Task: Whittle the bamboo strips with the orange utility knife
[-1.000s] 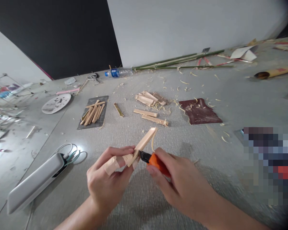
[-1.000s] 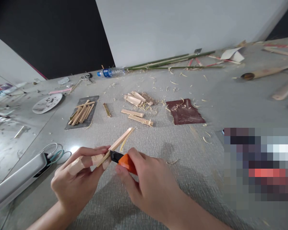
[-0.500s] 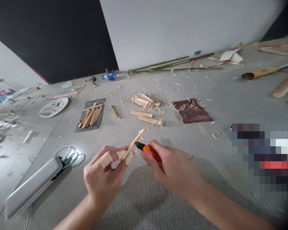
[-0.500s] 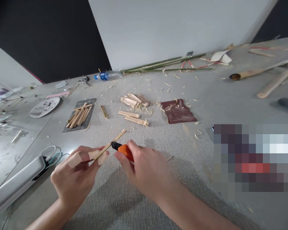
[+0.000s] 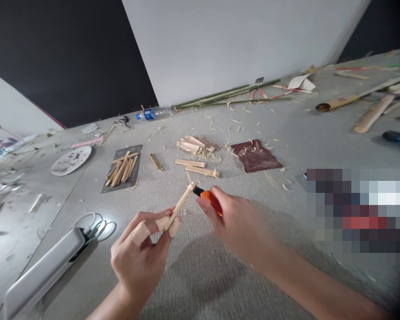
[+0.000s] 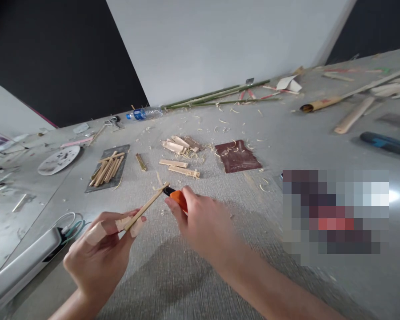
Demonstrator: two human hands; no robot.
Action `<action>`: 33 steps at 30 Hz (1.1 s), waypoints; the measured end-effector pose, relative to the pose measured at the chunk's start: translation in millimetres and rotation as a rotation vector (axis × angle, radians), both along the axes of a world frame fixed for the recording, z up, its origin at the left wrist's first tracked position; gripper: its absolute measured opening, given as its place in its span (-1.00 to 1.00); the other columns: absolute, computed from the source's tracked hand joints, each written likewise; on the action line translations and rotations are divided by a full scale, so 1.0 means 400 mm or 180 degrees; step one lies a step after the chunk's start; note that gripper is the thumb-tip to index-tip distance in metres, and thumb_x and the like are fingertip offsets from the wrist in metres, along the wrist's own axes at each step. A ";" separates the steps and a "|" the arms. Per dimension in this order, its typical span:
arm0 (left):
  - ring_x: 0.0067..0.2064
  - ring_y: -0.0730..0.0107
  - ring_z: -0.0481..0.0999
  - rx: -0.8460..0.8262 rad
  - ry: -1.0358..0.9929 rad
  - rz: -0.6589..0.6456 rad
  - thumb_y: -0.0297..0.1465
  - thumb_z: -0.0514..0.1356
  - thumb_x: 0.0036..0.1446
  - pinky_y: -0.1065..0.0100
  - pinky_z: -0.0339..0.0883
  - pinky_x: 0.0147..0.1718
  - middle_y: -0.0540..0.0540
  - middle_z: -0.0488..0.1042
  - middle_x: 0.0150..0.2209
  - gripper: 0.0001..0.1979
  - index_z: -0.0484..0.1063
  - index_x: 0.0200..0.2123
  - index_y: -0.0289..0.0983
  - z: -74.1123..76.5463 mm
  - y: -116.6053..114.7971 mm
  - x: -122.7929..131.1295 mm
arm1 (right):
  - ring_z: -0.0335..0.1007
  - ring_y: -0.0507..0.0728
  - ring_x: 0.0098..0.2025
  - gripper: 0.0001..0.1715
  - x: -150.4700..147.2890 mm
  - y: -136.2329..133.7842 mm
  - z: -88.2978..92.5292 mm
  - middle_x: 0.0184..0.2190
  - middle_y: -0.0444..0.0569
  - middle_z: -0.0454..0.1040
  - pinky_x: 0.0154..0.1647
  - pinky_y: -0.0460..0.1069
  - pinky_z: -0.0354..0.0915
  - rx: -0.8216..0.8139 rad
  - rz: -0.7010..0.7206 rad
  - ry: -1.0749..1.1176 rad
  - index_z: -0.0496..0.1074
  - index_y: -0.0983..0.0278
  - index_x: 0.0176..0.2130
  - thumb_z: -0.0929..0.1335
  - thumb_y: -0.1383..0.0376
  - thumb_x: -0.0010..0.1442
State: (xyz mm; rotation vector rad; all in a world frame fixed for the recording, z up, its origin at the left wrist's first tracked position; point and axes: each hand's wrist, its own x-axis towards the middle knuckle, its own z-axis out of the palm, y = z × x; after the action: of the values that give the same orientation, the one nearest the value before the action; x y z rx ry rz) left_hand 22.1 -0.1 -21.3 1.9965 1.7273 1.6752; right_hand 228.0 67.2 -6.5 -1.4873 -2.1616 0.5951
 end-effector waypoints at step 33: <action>-0.30 0.40 0.67 -0.0198 -0.0439 -0.0292 -0.61 0.46 0.08 0.42 0.54 -0.35 -0.03 0.67 -0.20 -0.79 0.63 -0.27 -0.21 -0.004 0.004 0.014 | 0.22 0.06 -0.57 -0.56 -0.001 -0.050 0.016 -0.54 -0.21 0.36 -0.49 -0.01 -0.01 -0.0794 0.0813 0.0548 0.19 0.15 -0.30 0.17 -0.08 0.48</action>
State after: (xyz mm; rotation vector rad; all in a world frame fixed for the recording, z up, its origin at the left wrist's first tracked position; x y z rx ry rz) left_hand 27.6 1.6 -22.7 1.8562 1.5975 1.6656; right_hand 227.8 47.2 -0.1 -1.2302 -2.2185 1.0748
